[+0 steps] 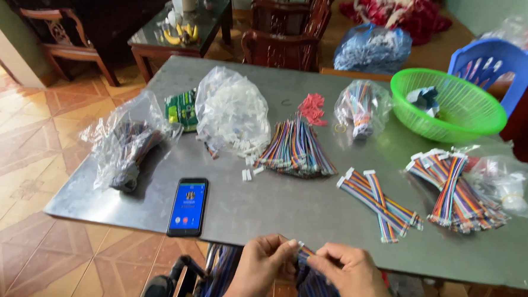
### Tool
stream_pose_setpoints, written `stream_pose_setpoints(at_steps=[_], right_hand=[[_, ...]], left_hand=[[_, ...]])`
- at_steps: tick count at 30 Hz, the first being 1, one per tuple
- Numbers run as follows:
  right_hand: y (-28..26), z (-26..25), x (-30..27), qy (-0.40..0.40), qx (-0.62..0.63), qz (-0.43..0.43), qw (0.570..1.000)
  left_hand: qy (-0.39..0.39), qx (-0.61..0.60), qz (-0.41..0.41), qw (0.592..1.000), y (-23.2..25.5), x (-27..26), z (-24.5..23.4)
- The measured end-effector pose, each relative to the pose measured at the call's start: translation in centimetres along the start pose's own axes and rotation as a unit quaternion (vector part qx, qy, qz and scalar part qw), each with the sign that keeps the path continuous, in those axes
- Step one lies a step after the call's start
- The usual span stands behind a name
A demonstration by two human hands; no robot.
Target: Manually assembling wire harnesses by inserting bundles of colored wires into plastic connectors.
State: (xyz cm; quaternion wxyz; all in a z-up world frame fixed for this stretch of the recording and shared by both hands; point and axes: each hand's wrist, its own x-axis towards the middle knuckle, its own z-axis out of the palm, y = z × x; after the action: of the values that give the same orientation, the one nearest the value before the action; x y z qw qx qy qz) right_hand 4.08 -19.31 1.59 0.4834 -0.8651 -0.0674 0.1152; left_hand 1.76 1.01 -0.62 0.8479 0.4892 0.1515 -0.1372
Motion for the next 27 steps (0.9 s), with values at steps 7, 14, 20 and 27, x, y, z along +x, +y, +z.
stream_pose_setpoints(at_steps=[7,14,20,27], right_hand=[[-3.9,-8.3,9.5,0.099,-0.365,0.084,0.922],[-0.7,-6.1,20.8,0.103,-0.28,0.023,0.954],[0.3,-6.0,24.8,0.112,-0.094,0.048,0.988],[-1.2,-7.9,21.7,0.068,0.146,0.126,0.979]], left_hand=[[0.063,0.282,0.122,0.949,3.4,1.3,-1.0],[0.036,0.417,0.117,0.901,2.3,2.5,-2.1],[0.035,0.383,0.08,0.92,3.2,2.2,-1.6],[0.033,0.4,0.087,0.912,3.5,2.1,-1.5]])
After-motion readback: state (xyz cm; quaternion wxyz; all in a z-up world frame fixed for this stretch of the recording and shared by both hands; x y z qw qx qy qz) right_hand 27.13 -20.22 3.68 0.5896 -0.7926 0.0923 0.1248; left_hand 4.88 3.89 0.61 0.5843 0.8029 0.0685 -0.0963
